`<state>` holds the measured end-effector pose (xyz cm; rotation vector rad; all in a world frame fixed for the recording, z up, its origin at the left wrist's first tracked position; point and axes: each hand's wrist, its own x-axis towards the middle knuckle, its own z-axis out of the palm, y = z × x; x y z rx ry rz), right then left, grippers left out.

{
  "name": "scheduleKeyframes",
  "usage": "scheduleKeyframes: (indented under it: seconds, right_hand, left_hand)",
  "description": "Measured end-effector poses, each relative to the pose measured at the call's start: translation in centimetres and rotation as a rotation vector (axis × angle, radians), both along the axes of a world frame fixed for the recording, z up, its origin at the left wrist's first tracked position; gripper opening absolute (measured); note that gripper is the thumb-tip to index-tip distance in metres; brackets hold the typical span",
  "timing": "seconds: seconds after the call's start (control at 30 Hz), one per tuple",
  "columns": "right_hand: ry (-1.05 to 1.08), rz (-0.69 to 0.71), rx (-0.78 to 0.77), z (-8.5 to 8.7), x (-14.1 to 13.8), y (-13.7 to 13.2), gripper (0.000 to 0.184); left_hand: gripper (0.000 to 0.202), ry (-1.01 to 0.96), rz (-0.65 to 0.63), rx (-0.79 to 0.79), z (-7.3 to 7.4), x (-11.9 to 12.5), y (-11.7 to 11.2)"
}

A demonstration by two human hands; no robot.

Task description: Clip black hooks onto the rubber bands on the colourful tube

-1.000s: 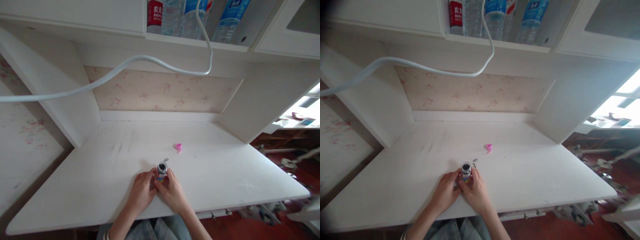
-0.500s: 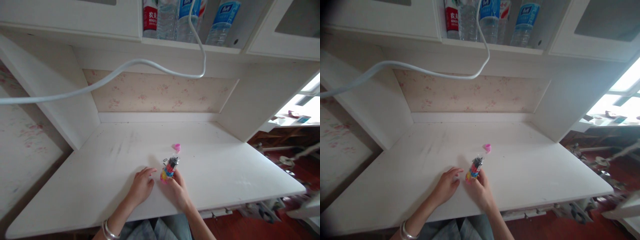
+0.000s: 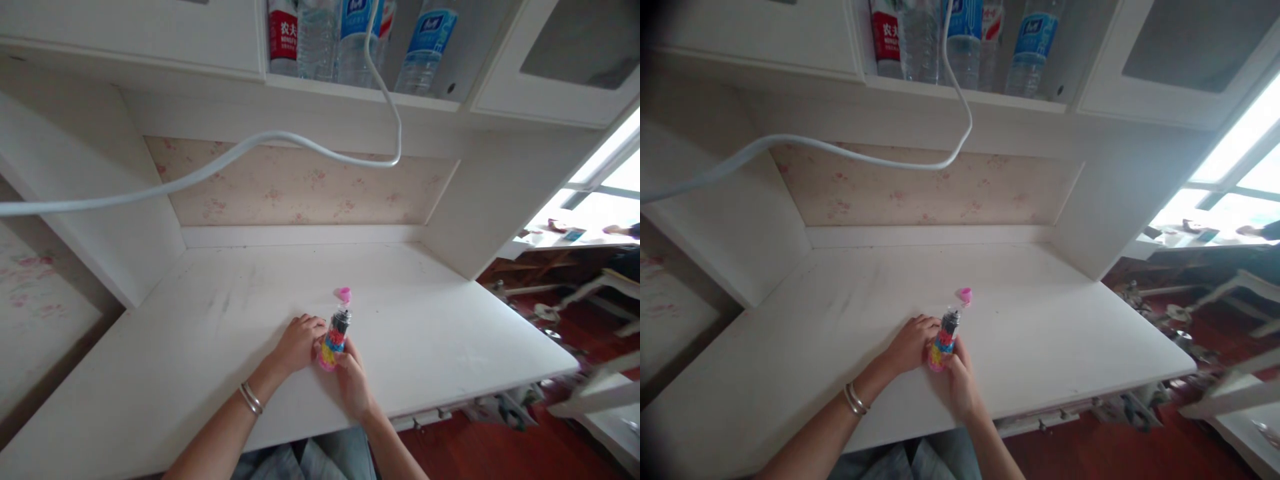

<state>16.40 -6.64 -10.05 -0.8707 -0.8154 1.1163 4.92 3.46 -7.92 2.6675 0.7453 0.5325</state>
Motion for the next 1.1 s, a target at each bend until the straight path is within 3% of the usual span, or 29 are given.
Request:
scheduleKeyframes:
  seconds: [0.3, 1.1]
  right_hand:
    - [-0.023, -0.033, -0.036, 0.0, 0.2, -0.1, 0.036]
    - [-0.113, -0.016, -0.070, -0.3, 0.2, -0.1, 0.034]
  left_hand:
    - [0.021, -0.022, 0.111, 0.036, -0.7, -0.4, 0.2]
    - [0.019, -0.140, 0.212, -0.068, -1.7, -1.6, 0.3]
